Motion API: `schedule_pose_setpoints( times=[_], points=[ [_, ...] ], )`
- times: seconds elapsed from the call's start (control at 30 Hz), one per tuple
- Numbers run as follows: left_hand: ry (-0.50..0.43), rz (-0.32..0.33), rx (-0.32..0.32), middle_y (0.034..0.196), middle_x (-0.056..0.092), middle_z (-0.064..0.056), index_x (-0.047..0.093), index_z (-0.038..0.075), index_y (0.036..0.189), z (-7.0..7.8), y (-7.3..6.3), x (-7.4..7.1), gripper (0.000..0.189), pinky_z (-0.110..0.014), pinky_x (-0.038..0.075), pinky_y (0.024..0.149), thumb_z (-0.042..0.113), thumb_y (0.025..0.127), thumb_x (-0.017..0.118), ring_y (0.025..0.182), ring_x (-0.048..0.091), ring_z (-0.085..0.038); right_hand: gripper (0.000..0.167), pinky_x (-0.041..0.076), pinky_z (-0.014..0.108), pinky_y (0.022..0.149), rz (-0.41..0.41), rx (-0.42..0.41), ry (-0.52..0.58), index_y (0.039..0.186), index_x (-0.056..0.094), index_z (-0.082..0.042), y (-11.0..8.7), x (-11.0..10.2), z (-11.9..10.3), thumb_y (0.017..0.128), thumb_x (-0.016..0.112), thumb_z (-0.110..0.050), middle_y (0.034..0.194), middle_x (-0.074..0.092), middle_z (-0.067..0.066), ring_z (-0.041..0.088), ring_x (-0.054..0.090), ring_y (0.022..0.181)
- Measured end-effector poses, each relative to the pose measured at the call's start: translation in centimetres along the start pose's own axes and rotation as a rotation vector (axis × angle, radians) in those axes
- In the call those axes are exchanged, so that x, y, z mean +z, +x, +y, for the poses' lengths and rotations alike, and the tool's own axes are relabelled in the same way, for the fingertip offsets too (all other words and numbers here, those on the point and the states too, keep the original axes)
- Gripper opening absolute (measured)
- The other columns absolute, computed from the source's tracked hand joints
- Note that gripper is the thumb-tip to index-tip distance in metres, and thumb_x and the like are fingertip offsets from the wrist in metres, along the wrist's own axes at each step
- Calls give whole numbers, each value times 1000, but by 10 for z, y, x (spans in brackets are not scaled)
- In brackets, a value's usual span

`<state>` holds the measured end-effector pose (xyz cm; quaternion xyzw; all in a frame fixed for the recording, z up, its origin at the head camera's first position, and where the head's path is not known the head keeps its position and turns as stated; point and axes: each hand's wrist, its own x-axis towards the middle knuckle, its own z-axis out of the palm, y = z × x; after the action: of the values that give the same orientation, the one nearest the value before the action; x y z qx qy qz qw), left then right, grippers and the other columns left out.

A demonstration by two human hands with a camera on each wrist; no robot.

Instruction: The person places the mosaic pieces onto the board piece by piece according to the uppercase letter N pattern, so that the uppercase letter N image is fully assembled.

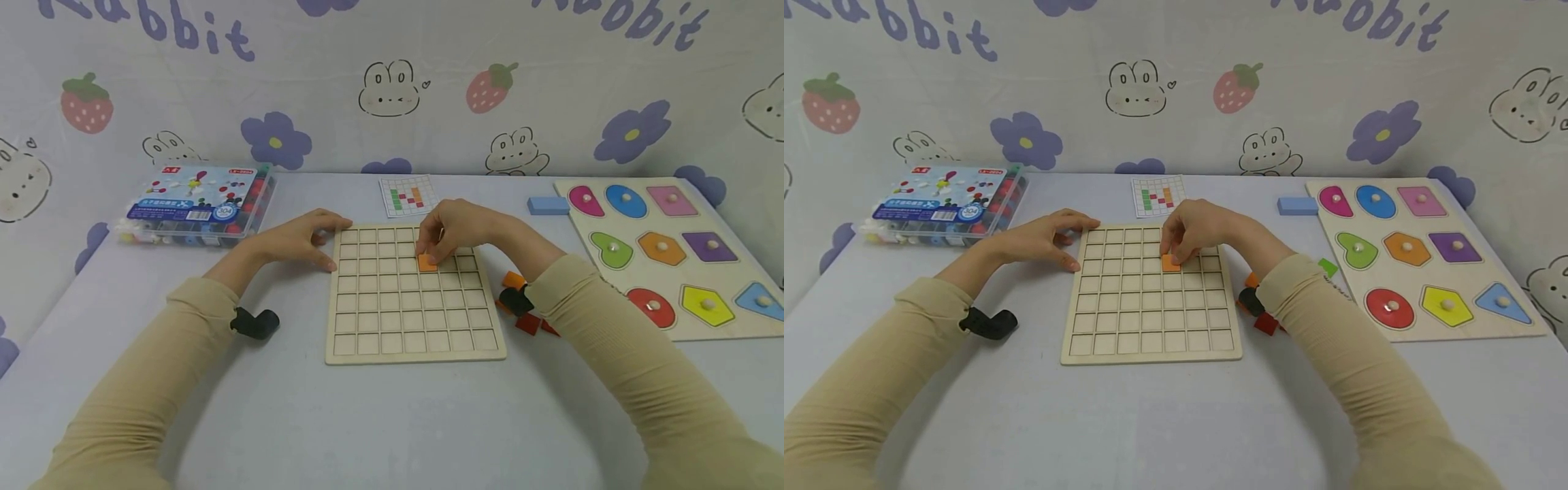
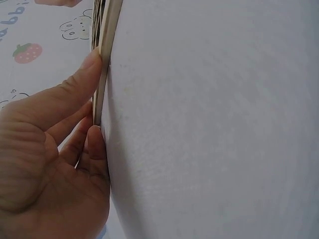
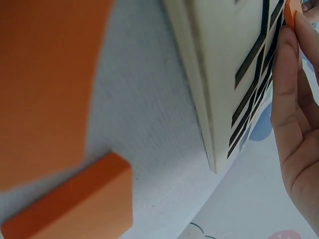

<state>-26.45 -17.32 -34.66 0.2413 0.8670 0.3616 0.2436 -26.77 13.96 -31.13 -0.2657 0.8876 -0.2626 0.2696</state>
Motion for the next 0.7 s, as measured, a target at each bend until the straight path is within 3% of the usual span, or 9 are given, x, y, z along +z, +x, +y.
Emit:
schedule_pose_setpoints(
  times=[0.3, 0.7],
  points=[
    [-7, 5, 1, 157, 29, -16, 37, 6, 152, -1, 1, -1, 83, -48, 34, 122, 11, 81, 80, 144, 33, -32, 10, 50, 25, 67, 4, 28, -5, 91, 77, -13, 0, 0, -1, 83, 77, -8, 81, 66, -1, 14, 58, 77],
    [-1, -3, -1, 158, 28, -17, 36, 6, 152, 1, -1, -1, 84, -48, 33, 123, 11, 81, 80, 144, 33, -33, 14, 51, 27, 72, 23, -5, -76, 98, 74, -16, -11, -9, -5, 84, 76, -16, 88, 66, 4, 18, 60, 79]
  ],
)
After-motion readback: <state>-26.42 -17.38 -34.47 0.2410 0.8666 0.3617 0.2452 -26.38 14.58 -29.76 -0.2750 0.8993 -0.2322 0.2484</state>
